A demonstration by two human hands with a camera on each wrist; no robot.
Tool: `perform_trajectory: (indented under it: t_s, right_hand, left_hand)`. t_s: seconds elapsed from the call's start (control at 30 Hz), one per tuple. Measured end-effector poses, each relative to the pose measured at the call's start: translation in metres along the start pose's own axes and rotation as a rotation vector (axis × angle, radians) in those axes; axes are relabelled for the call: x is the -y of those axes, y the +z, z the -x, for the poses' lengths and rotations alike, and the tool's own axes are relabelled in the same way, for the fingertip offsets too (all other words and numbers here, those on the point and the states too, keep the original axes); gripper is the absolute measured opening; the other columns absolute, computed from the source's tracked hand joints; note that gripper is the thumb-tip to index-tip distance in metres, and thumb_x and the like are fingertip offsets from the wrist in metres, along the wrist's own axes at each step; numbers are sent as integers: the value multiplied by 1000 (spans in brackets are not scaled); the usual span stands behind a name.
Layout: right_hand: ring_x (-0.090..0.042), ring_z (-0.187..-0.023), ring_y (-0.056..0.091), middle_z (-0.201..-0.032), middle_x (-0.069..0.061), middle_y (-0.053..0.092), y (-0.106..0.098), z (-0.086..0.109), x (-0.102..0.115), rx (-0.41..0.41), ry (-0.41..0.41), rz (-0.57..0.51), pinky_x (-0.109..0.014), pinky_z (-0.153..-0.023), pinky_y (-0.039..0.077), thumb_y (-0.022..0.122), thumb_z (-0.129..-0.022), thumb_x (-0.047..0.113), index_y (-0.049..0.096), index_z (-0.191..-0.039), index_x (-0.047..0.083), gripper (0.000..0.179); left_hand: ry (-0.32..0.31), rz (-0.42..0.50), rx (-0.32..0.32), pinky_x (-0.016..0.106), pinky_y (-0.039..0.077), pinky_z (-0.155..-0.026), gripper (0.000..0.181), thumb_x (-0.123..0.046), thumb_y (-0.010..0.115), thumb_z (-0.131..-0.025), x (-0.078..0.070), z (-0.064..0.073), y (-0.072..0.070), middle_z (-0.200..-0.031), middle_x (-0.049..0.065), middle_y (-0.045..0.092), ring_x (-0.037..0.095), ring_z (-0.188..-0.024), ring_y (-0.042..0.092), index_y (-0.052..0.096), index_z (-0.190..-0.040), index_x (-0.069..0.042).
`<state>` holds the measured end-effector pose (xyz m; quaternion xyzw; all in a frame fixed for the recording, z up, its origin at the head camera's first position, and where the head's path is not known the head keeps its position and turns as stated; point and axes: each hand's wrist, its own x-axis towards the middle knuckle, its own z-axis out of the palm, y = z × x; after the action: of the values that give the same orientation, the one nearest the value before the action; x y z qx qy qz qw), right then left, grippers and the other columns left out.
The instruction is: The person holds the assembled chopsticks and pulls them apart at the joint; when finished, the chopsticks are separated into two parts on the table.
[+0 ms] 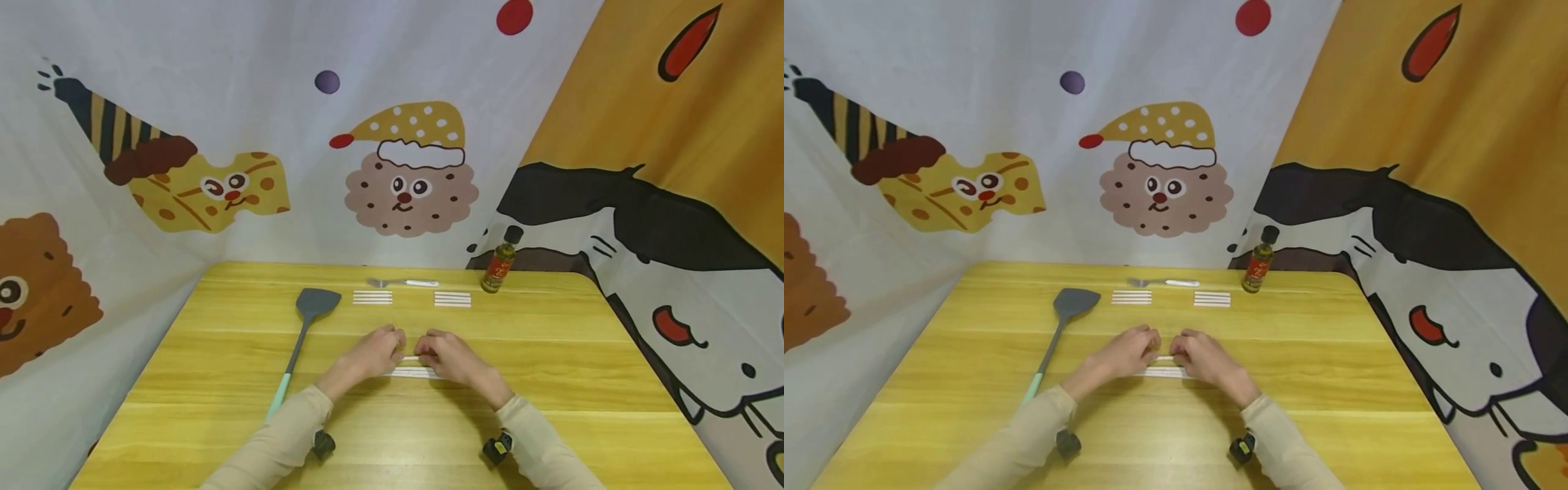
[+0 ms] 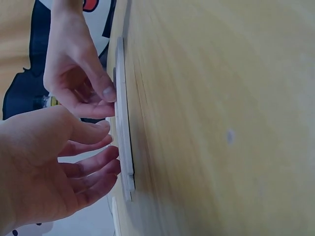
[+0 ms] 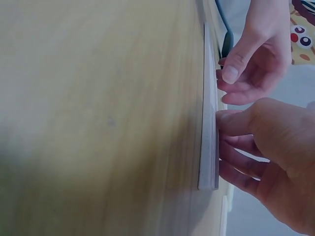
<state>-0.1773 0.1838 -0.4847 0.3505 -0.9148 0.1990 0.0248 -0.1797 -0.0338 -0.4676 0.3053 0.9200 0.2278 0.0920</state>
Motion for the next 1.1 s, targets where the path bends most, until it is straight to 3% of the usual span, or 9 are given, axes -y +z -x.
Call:
perform_trajectory:
  t_s: [0.33, 0.7, 1.1]
  right_hand:
    - [-15, -85, 66, -91, -7, 70, 5, -1, -1, -57, -81, 47, -29, -74, 58, 69, -91, -1, 72, -92, 10, 11]
    - [-15, -86, 63, -93, 1, 67, 7, 1, -2, -133, -74, 114, -28, -73, 57, 73, -89, 1, 72, -94, 11, 11]
    - [-15, -89, 65, -97, -2, 67, 0, -1, -2, -161, -103, 62, -27, -78, 59, 74, -86, -2, 72, -96, 6, 13]
  left_hand:
    - [37, -32, 1, 27, 54, -78, 13, -7, 69, -94, 1, -4, 4, -102, 3, 65, 16, -91, 61, 69, -106, -10]
    - [36, 15, -34, 25, 55, -76, 8, -4, 70, -92, 6, -4, 5, -96, 3, 64, 17, -88, 63, 70, -100, -8]
    - [66, 20, -79, 20, 54, -75, 10, 0, 67, -93, 7, -3, 0, -96, 4, 63, 14, -85, 61, 69, -102, -2]
